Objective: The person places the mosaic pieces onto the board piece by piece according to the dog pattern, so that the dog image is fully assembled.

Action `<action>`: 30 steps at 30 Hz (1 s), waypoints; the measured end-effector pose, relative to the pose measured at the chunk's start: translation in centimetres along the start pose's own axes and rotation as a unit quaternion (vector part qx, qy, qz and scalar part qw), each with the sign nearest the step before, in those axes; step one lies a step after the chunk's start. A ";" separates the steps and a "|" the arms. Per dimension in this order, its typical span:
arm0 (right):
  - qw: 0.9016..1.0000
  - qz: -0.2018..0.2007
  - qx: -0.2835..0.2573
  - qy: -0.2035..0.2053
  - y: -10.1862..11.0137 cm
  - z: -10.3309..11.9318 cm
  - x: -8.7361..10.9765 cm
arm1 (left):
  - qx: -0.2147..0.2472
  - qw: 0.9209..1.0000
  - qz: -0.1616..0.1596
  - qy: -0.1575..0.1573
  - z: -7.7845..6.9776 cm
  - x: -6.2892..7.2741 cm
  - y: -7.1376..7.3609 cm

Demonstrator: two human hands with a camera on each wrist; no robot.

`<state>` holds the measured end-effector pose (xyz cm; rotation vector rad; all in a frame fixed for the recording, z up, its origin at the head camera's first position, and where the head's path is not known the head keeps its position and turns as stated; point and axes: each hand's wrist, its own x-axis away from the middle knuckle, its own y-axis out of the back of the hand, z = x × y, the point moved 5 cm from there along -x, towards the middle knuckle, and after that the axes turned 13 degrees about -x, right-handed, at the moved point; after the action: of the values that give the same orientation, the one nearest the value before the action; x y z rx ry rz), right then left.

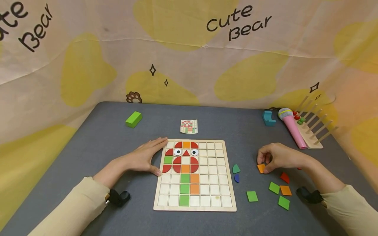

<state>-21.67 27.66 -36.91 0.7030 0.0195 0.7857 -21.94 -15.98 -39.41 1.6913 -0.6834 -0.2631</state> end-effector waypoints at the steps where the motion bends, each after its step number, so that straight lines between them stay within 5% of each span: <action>1: 1.000 0.001 -0.002 0.001 0.0 0.1 0.0 | -0.001 1.000 0.000 0.000 0.0 0.0 0.0; 10: 1.000 0.001 -0.009 0.004 -0.5 1.5 -0.7 | 0.001 1.000 0.003 0.004 0.1 0.0 -0.1; 17: 0.998 -0.043 0.017 0.038 -1.2 3.7 -2.0 | -0.001 1.000 0.001 0.003 0.0 0.0 0.0; 30: 0.995 -0.096 0.011 0.033 -5.2 7.5 -4.8 | -0.001 1.000 -0.008 -0.006 0.2 0.1 0.0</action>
<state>-19.74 17.66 -35.26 0.6836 0.1542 0.6244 -21.97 -16.19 -39.48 1.6942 -0.6777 -0.2848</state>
